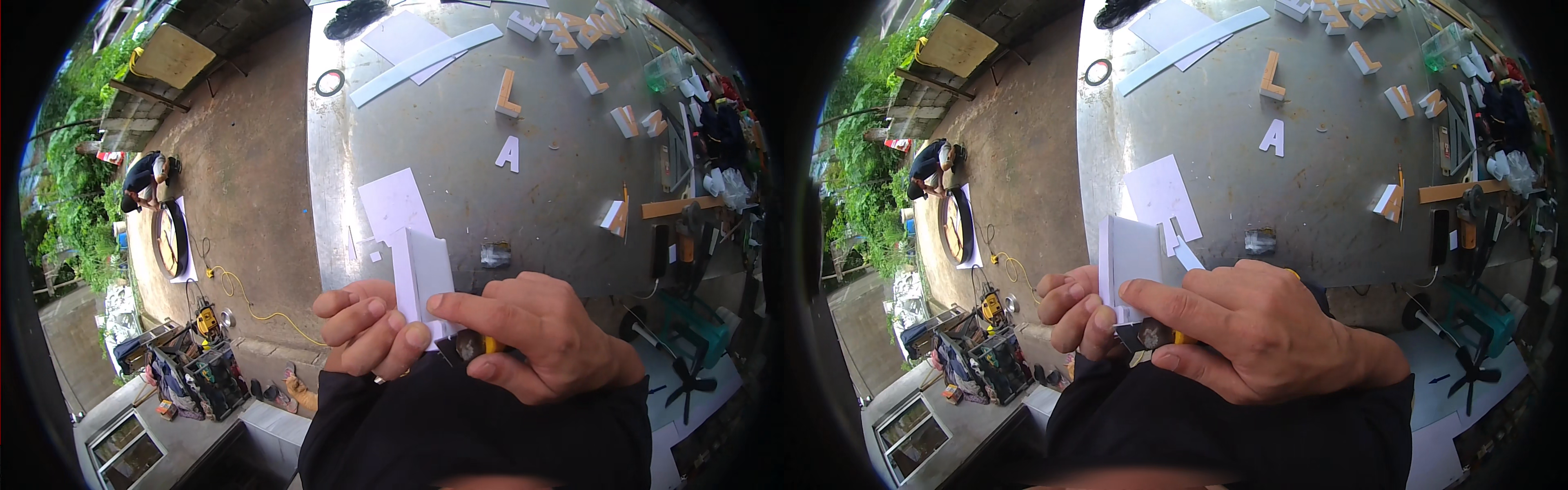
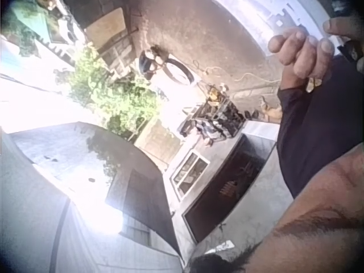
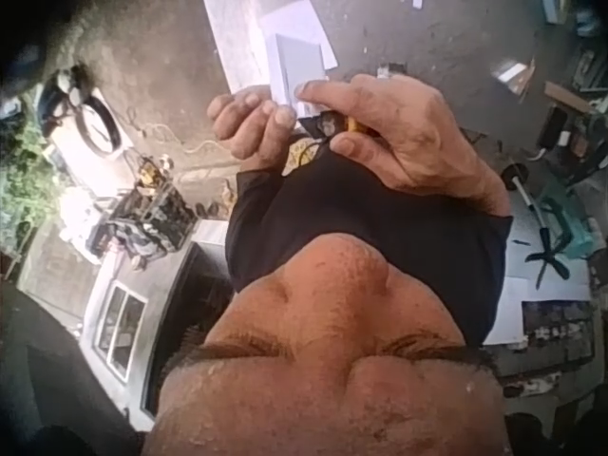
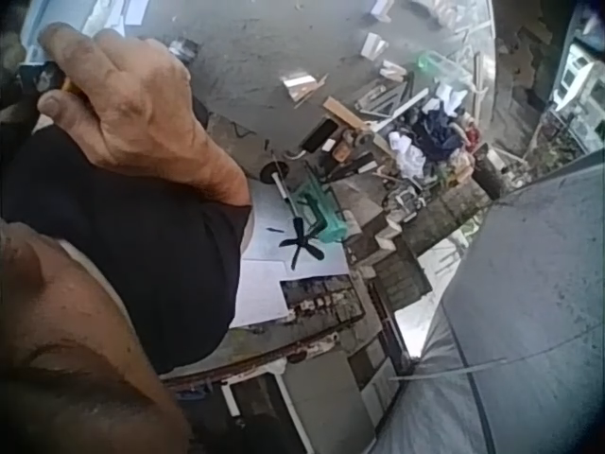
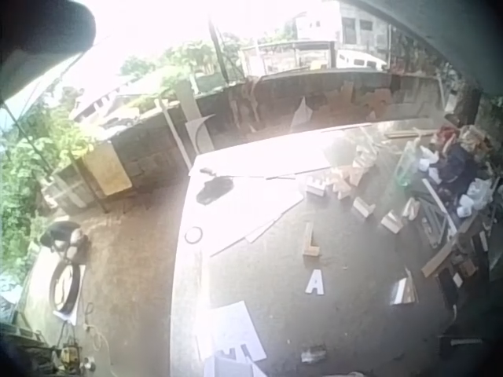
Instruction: Using a utility knife and sandpaper to trim and smooth the edges of white foam or acrylic letters.
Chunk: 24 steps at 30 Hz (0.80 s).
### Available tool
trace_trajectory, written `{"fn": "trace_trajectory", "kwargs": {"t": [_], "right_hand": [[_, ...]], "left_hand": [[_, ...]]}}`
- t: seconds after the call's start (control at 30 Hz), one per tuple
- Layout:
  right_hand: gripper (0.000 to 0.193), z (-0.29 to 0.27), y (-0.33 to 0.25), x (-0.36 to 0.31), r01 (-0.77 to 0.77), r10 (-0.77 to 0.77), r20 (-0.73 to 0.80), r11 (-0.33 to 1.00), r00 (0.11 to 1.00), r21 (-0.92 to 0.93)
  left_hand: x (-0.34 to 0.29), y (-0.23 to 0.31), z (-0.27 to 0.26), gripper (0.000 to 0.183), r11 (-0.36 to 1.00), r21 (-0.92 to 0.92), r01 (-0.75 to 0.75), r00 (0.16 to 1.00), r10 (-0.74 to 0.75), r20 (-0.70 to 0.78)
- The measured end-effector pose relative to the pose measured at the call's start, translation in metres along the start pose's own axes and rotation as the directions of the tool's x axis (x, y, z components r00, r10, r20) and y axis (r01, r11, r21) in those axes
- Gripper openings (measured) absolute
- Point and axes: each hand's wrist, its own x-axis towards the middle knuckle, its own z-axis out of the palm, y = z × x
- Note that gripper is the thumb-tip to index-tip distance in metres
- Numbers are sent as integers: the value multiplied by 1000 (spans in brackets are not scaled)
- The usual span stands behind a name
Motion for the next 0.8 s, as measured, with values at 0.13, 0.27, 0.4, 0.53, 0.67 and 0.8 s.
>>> {"fn": "trace_trajectory", "kwargs": {"t": [0.13, 0.27, 0.4, 0.53, 0.67, 0.8], "right_hand": [[48, 0, 1, 1, 5, -5, 10, 1000, 1000, -8], [48, -1, 0, 3, 5, -3, 43, 1000, 999, -29], [48, -2, -2, 4, 6, -5, 45, 999, 999, -32], [46, -4, -3, 5, -19, 20, 53, 1000, 998, -13], [43, -2, -1, 4, -20, 18, 53, 999, 998, 29], [42, -1, -1, 4, -7, 7, 30, 1000, 1000, 0]], "left_hand": [[-3, -1, 2, 8, 1000, -20, 3, 1000, -3, -19], [-4, -2, 3, 7, 1000, 1, 0, 999, 0, -47], [-4, -1, 4, 8, 1000, -2, -7, 998, 7, -60], [-3, 0, 6, 9, 1000, 6, -17, 997, 18, -72], [-4, 0, 5, 10, 1000, 1, -24, 998, 24, -64], [-3, 0, 4, 9, 1000, -4, -23, 999, 23, -37]]}}
